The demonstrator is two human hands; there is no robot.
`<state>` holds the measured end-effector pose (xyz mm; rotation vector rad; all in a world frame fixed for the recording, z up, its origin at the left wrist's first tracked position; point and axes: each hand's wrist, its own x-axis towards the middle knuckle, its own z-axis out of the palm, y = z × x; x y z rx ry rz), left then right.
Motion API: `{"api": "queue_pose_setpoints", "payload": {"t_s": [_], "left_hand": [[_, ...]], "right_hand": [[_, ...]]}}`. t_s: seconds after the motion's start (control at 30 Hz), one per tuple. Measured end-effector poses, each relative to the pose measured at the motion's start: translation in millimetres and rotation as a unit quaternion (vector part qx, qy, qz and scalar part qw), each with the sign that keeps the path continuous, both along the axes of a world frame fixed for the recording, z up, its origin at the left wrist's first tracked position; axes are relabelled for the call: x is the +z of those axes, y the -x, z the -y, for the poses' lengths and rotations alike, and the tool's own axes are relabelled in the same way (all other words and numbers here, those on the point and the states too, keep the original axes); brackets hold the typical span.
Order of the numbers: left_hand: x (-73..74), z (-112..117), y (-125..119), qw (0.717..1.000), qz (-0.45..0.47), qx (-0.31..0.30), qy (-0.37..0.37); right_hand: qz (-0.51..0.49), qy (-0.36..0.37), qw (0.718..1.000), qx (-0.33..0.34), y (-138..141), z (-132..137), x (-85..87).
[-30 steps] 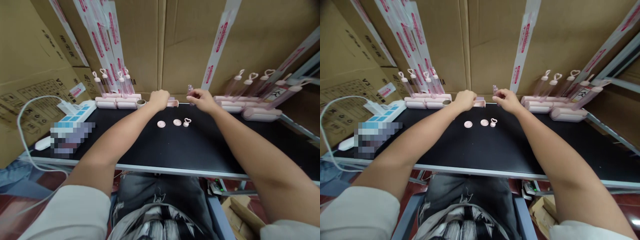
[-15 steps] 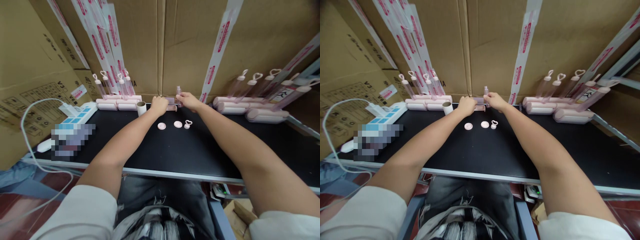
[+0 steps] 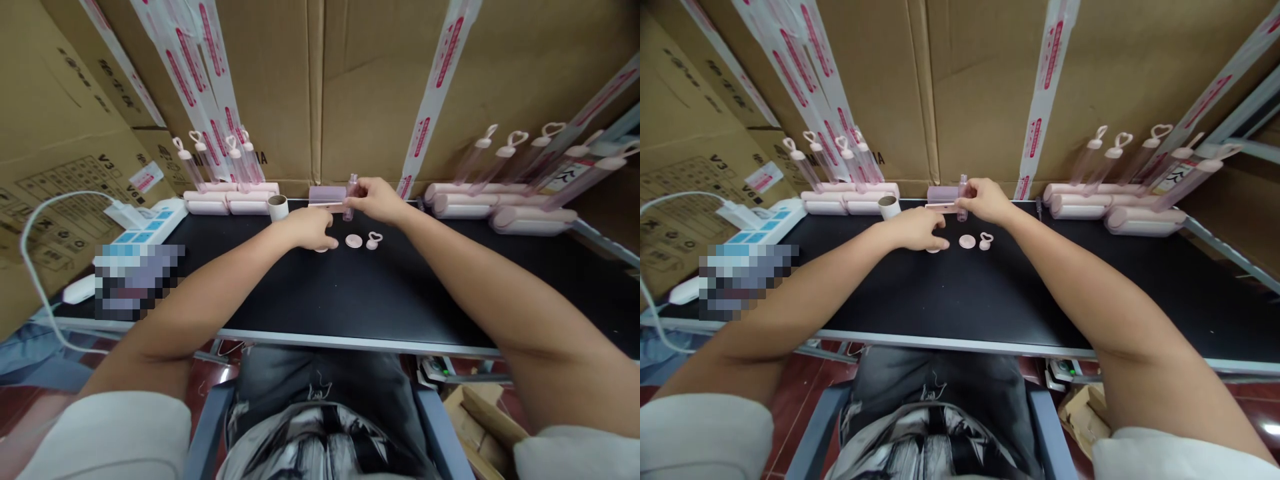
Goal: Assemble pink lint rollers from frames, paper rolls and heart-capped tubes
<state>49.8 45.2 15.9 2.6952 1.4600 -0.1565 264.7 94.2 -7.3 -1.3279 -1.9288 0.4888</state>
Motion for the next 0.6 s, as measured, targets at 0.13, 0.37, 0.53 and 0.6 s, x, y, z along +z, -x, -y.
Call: {"api": "queue_pose_setpoints", "payload": {"t_s": [0.13, 0.37, 0.53, 0.6], "left_hand": [[-9.7, 9.2, 12.8, 0.999, 0.009, -0.027, 0.027], [-23.4, -3.4, 4.1, 0.997, 0.075, 0.005, -0.03], [-26.3, -27.4, -8.9, 0.994, 0.067, 0.034, -0.081], [-27.3, -36.0, -11.8, 0.993, 0.056, 0.05, -0.094]], "right_hand": [[0.045, 0.015, 0.998, 0.047, -7.2, 14.9, 11.2], [0.058, 0.062, 0.993, 0.078, -21.9, 49.5, -0.4], [0.088, 0.056, 0.994, 0.033, -11.9, 44.9, -10.0], [0.102, 0.023, 0.994, 0.007, -6.8, 35.1, -11.8]]}}
